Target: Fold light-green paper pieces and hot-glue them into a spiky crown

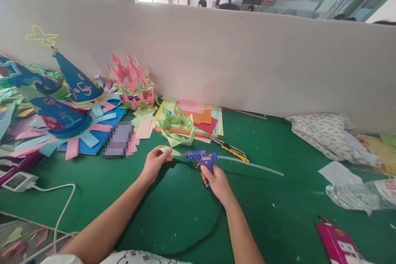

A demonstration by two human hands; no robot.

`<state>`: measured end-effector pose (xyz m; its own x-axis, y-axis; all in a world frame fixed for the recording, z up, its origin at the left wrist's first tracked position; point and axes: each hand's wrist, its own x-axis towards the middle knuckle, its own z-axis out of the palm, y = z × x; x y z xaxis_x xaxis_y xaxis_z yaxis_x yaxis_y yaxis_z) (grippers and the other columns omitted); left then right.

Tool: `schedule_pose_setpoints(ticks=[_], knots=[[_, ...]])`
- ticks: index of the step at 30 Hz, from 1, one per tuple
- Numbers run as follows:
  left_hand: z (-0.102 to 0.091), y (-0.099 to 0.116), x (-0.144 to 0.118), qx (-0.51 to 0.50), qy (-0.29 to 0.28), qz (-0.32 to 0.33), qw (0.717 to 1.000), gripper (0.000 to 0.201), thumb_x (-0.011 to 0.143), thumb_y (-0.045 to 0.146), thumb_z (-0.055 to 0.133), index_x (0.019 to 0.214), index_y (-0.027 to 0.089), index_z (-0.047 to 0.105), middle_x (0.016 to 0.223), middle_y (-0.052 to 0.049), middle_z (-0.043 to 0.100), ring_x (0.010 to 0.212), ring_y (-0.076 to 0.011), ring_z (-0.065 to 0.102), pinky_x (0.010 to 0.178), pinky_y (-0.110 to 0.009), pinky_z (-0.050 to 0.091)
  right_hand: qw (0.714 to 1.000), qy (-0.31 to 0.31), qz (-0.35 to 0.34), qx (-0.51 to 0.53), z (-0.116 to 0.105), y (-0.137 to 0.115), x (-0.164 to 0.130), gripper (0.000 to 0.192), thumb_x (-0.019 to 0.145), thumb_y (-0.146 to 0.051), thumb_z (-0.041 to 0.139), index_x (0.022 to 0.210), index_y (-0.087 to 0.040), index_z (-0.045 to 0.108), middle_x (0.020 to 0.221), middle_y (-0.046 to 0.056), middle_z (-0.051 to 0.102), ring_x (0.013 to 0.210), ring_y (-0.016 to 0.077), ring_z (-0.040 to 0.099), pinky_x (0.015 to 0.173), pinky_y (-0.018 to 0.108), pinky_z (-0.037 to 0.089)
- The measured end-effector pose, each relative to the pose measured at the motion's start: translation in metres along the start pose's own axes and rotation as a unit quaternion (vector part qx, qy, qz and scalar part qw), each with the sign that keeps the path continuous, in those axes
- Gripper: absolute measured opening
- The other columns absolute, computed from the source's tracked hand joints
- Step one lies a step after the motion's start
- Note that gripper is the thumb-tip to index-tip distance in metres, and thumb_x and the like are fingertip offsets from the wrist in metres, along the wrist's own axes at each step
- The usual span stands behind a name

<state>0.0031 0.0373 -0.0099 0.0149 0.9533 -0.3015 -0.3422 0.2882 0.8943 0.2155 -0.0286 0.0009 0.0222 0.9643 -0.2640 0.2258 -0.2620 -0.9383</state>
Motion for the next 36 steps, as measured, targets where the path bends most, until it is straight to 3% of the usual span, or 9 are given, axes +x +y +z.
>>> schedule_pose_setpoints(ticks=[22, 28, 33, 36], knots=[[-0.003, 0.001, 0.002, -0.029, 0.003, -0.002, 1.000, 0.035, 0.061, 0.036, 0.077, 0.082, 0.013, 0.061, 0.065, 0.003, 0.062, 0.062, -0.0088, 0.063, 0.064, -0.020, 0.051, 0.999, 0.033, 0.000, -0.025, -0.006, -0.003, -0.003, 0.046, 0.075, -0.064, 0.052, 0.065, -0.020, 0.046, 0.056, -0.002, 0.047, 0.050, 0.0123, 0.046, 0.049, 0.025, 0.040], [-0.002, 0.003, 0.002, -0.052, 0.005, -0.009, 0.999, 0.034, 0.062, 0.035, 0.078, 0.083, 0.014, 0.061, 0.067, 0.003, 0.063, 0.061, -0.0073, 0.062, 0.065, -0.019, 0.050, 0.999, 0.039, 0.010, -0.027, -0.013, -0.006, -0.005, 0.046, 0.073, -0.064, 0.055, 0.079, -0.018, 0.052, 0.058, -0.002, 0.051, 0.050, 0.0125, 0.047, 0.048, 0.025, 0.040], [-0.001, 0.003, 0.001, -0.059, 0.009, 0.000, 0.998, 0.036, 0.061, 0.036, 0.078, 0.084, 0.014, 0.061, 0.067, 0.003, 0.062, 0.061, -0.0066, 0.060, 0.065, -0.018, 0.049, 0.992, 0.112, -0.007, 0.056, -0.022, -0.002, -0.004, 0.046, 0.072, -0.059, 0.061, 0.096, -0.020, 0.050, 0.069, -0.001, 0.058, 0.054, 0.0127, 0.053, 0.050, 0.025, 0.044], [-0.001, 0.002, 0.001, -0.057, 0.007, 0.005, 0.998, 0.037, 0.062, 0.037, 0.077, 0.085, 0.015, 0.061, 0.066, 0.003, 0.061, 0.062, -0.0068, 0.060, 0.065, -0.019, 0.048, 0.981, 0.195, 0.001, 0.003, -0.030, 0.002, -0.003, 0.048, 0.073, -0.060, 0.059, 0.098, -0.019, 0.058, 0.081, 0.004, 0.065, 0.068, 0.0166, 0.059, 0.059, 0.026, 0.046]])
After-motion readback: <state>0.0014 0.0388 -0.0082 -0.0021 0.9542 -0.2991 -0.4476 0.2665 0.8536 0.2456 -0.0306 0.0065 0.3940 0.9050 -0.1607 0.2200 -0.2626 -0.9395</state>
